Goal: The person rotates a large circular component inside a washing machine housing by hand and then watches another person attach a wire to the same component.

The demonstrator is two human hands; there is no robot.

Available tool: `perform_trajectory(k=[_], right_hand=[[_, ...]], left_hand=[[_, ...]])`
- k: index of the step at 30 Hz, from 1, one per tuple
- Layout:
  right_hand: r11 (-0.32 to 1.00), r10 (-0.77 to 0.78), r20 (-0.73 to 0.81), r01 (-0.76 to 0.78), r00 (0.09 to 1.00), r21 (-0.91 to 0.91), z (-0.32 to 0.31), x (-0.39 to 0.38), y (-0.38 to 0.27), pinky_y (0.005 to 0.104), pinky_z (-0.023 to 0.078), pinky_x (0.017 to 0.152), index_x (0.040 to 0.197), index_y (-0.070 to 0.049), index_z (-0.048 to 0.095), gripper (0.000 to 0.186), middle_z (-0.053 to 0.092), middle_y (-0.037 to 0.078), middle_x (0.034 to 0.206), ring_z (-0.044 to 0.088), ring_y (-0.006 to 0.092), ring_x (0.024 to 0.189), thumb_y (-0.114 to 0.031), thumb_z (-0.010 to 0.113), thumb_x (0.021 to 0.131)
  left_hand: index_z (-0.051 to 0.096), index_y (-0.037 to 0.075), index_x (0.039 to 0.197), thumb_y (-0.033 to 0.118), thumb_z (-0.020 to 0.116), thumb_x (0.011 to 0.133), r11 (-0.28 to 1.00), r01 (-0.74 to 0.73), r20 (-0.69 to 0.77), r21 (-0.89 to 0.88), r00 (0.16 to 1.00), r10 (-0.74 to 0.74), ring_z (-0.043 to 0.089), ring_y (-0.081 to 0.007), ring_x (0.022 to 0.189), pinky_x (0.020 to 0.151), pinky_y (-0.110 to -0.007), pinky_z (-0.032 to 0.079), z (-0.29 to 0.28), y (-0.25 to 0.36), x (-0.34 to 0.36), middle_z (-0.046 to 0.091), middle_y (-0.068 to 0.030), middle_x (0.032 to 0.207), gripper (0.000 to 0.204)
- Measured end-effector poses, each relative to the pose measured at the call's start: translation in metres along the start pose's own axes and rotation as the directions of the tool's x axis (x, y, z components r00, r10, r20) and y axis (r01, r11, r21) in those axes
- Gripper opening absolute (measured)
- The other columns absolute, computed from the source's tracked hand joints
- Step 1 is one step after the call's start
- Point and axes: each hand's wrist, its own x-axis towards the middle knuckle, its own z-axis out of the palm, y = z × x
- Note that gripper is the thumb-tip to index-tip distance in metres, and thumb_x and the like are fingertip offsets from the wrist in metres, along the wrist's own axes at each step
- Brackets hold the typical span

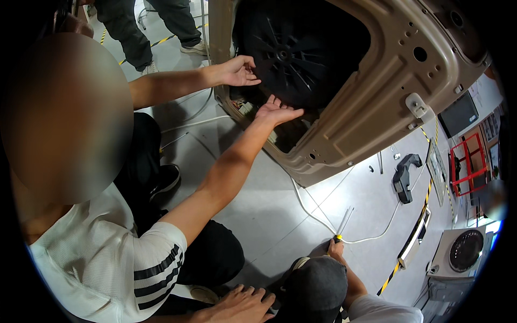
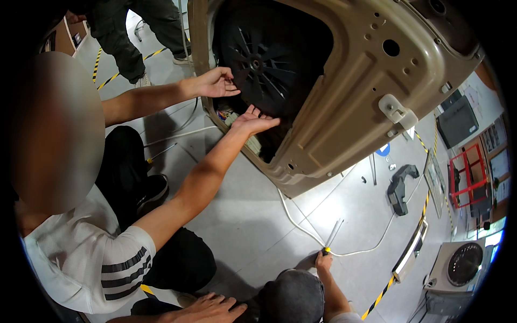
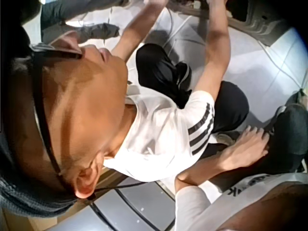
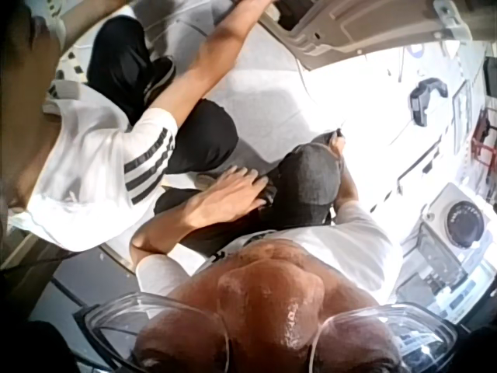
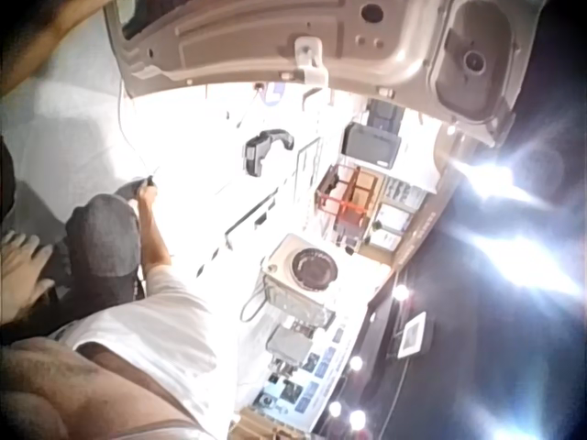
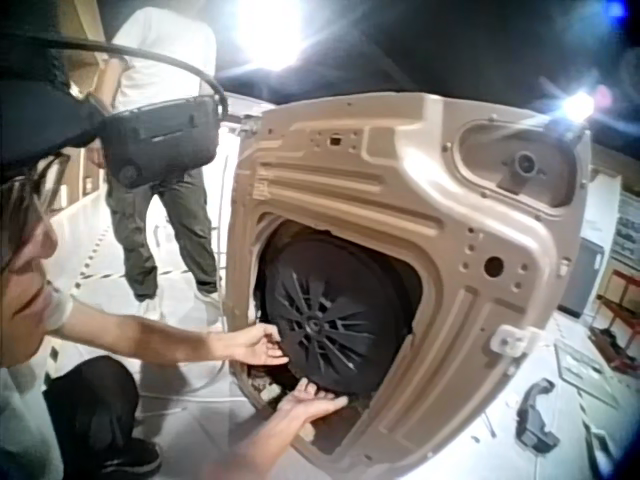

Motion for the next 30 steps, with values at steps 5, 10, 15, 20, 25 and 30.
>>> perform_trajectory(k=[5, 10, 15, 20, 25, 30], right_hand=[[1.000, 0.006, 0.018, -0.006, 1.000, -0.006, 0.001, 0.000, -0.001, 0.0481, 0.041, 0.095, 0.125, 0.002, 0.042, 0.062, 0.048, 0.029, 0.122, 0.049, 0.0437, 0.113, -0.041, 0.060, 0.084], [1.000, 0.008, 0.008, -0.008, 1.000, 0.002, -0.002, -0.001, 0.001, 0.0482, 0.040, 0.096, 0.125, 0.001, 0.042, 0.062, 0.048, 0.029, 0.122, 0.049, 0.0437, 0.113, -0.041, 0.060, 0.083], [1.000, -0.007, -0.001, 0.007, 1.000, 0.012, 0.002, 0.000, 0.001, 0.0482, 0.041, 0.096, 0.125, 0.001, 0.041, 0.062, 0.048, 0.030, 0.121, 0.050, 0.0438, 0.112, -0.040, 0.060, 0.083], [1.000, -0.006, 0.009, 0.006, 1.000, -0.003, 0.006, 0.001, 0.001, 0.0481, 0.041, 0.095, 0.125, 0.001, 0.041, 0.062, 0.048, 0.029, 0.121, 0.050, 0.0437, 0.112, -0.041, 0.060, 0.083], [1.000, 0.002, -0.002, -0.002, 1.000, -0.008, 0.005, 0.006, 0.007, 0.0483, 0.041, 0.095, 0.125, 0.001, 0.041, 0.063, 0.048, 0.029, 0.121, 0.050, 0.0436, 0.112, -0.041, 0.059, 0.082], [1.000, -0.006, 0.004, 0.006, 1.000, -0.003, 0.005, 0.005, 0.004, 0.0486, 0.041, 0.095, 0.125, 0.001, 0.041, 0.063, 0.048, 0.029, 0.121, 0.050, 0.0438, 0.111, -0.042, 0.059, 0.083]], left_hand=[[0.051, -0.003, 0.121, 0.030, 0.052, 0.091, 1.000, 0.010, 0.022, -0.001, 1.000, -0.010, 0.055, -0.0381, 0.105, 0.095, -0.048, 0.040, -0.004, 0.003, 0.003, 0.056, -0.0246, 0.113, 0.044], [0.052, -0.003, 0.121, 0.030, 0.052, 0.091, 1.000, -0.005, 0.015, 0.002, 1.000, 0.005, 0.055, -0.0387, 0.104, 0.094, -0.048, 0.040, -0.002, -0.001, 0.002, 0.057, -0.0248, 0.112, 0.044], [0.052, -0.003, 0.120, 0.030, 0.052, 0.091, 1.000, 0.000, 0.008, 0.014, 1.000, 0.000, 0.055, -0.0392, 0.103, 0.093, -0.049, 0.041, -0.001, 0.002, 0.003, 0.057, -0.0251, 0.111, 0.044], [0.052, -0.003, 0.120, 0.029, 0.052, 0.091, 1.000, 0.008, 0.036, -0.008, 0.999, -0.008, 0.055, -0.0400, 0.101, 0.091, -0.049, 0.041, -0.003, 0.001, 0.004, 0.057, -0.0252, 0.111, 0.044], [0.052, -0.003, 0.120, 0.029, 0.052, 0.091, 1.000, 0.004, 0.041, -0.006, 0.999, -0.004, 0.055, -0.0402, 0.102, 0.092, -0.049, 0.041, -0.004, 0.002, 0.005, 0.057, -0.0253, 0.111, 0.044], [0.052, -0.003, 0.121, 0.029, 0.052, 0.091, 1.000, 0.013, 0.053, -0.010, 0.999, -0.013, 0.054, -0.0400, 0.103, 0.093, -0.049, 0.040, -0.007, 0.002, 0.004, 0.057, -0.0253, 0.112, 0.044]])
